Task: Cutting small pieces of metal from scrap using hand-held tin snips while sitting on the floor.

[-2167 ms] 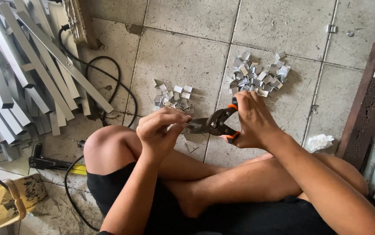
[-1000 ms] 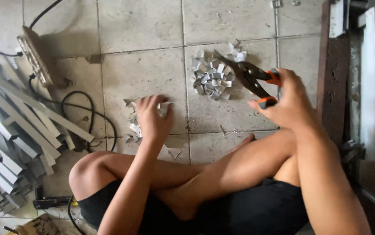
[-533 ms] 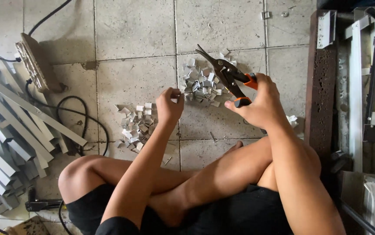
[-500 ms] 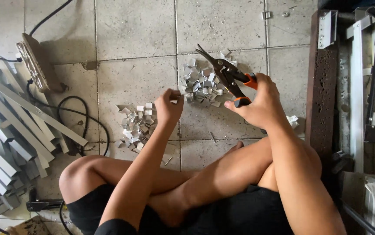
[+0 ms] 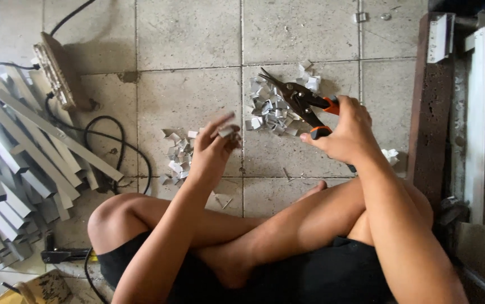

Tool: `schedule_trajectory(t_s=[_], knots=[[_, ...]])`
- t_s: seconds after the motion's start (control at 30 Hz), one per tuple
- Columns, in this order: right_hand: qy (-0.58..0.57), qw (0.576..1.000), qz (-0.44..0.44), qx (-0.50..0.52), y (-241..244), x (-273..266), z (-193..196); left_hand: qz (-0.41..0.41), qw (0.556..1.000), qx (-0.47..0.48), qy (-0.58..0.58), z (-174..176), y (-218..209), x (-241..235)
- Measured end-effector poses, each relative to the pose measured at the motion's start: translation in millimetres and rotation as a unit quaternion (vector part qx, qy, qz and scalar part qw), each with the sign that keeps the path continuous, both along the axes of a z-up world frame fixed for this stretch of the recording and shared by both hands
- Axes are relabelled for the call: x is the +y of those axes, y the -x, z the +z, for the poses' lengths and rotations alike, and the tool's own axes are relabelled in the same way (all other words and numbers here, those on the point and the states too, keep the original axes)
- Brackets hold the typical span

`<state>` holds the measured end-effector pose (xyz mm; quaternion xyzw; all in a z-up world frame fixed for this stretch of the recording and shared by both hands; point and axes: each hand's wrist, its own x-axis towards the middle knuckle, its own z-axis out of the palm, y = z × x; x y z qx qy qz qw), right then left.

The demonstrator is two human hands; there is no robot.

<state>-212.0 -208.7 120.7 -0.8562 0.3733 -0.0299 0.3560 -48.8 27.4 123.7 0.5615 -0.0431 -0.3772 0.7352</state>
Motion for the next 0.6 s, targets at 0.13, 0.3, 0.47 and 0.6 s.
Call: schedule_trajectory(t_s=[0.13,0.3,0.47,0.6], knots=[[0.013,1.0,0.021,-0.017,-2.3,4.2,-15.4,0.067,0.995,0.045,0.054,-8.6,7.4,35.3],[0.13,0.978,0.132,-0.097,-4.1,15.8,-30.7,0.092,0.994,-0.056,0.023,3.3,18.4,64.4],[0.113,0.954,0.214,-0.178,-12.4,42.6,-20.8,0.086,0.972,-0.219,-0.006,3.2,12.8,72.0],[0.101,0.941,0.245,-0.208,-14.0,62.6,-15.2,0.102,0.945,-0.31,-0.031,18.6,12.5,73.2]])
